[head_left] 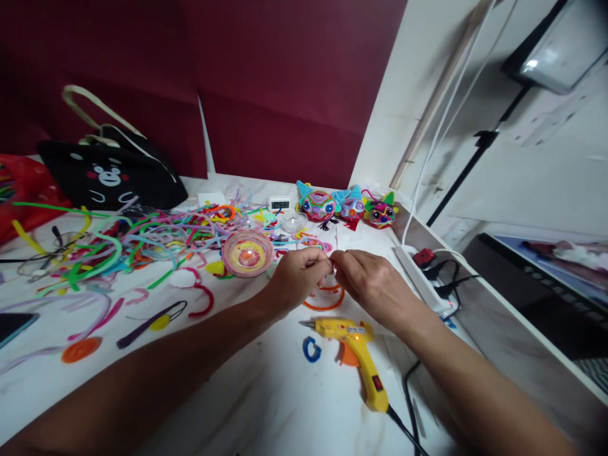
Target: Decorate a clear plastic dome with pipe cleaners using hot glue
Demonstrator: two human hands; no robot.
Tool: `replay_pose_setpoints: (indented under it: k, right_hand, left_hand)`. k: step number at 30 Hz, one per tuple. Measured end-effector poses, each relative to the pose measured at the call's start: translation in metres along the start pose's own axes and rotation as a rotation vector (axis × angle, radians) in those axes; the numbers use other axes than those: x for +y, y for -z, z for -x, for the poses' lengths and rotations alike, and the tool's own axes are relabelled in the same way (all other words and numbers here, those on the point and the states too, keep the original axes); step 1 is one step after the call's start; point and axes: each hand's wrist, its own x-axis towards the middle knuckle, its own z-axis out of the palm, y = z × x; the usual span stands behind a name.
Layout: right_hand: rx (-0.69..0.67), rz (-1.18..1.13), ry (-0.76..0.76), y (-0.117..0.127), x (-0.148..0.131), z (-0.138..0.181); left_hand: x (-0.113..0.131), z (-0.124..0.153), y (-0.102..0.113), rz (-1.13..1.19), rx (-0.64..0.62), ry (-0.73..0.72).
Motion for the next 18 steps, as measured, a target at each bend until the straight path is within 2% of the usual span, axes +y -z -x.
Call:
replay_pose_setpoints:
  k: [9, 18]
  right_hand:
    - [0.009, -0.064, -0.053, 0.015, -0.006, -0.001]
    - [0.109, -0.369, -0.158, 0.037, -0.011, 0.001]
  left_hand:
    - [0.003, 0.009, -0.004, 0.022, 0.026, -0.131]
    - [0.018, 0.028, -0.008, 0.053, 0.017, -0.177]
